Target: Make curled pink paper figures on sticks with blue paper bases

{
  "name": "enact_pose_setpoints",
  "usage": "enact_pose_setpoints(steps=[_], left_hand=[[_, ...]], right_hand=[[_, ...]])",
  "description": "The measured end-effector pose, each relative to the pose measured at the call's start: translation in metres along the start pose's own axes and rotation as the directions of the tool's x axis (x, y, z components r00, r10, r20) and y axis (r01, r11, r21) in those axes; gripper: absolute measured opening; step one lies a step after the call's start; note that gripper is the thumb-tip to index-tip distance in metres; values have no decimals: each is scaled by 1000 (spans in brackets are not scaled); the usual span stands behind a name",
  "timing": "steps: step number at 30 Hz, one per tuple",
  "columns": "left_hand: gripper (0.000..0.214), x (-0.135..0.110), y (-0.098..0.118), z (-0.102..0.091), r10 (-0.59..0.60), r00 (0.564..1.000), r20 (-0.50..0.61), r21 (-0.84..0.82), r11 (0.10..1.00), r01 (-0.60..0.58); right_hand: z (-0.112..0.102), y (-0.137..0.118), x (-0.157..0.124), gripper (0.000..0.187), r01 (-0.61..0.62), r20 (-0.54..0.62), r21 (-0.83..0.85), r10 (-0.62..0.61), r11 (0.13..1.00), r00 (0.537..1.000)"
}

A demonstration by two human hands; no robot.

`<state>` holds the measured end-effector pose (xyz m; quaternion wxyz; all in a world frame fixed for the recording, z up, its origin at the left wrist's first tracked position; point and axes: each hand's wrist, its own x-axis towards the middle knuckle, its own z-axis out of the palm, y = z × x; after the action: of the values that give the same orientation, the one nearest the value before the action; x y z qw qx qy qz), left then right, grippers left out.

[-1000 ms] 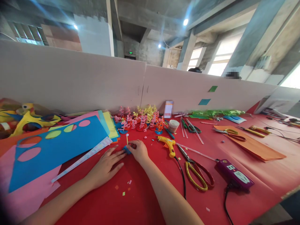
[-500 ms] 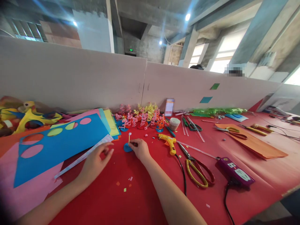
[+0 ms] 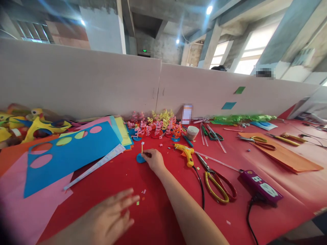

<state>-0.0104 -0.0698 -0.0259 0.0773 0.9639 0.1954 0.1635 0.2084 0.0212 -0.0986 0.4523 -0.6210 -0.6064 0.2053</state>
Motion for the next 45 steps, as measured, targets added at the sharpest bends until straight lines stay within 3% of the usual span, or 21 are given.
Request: enact_pose_setpoints(steps=[3,9,17,21,28,34,45], left_hand=[[62,4,12,7,220,971,90,64,972,-227],[76,20,3,-3,146,971,191,176,968,-180],[67,15,-3,-2,169,960,223,153,967,-205],[59,14,-11,1,100,960,263,99,987,-130],[55,28,-47,9,-163,948,273,106,985,139],[54,42,-68,14,-188,945,268,90,981,170],[56,52,-74,20,-254,920,297,105,967,233]], right_hand=[[-1,-2,-1,14,6,-3,-1,-6,1000,1000],[-2,-5,-1,15,17,-1,6,-17,1000,1000],[-2,-5,-1,14,19,10,-16,-19,1000,1000],[-1,-4,0,13,12,11,-34,-12,999,1000],[1,-2,0,12,-1,12,-46,2,999,1000],[-1,-5,0,10,4,11,-77,-3,997,1000],[-2,-6,0,14,0,20,-70,2,998,1000]])
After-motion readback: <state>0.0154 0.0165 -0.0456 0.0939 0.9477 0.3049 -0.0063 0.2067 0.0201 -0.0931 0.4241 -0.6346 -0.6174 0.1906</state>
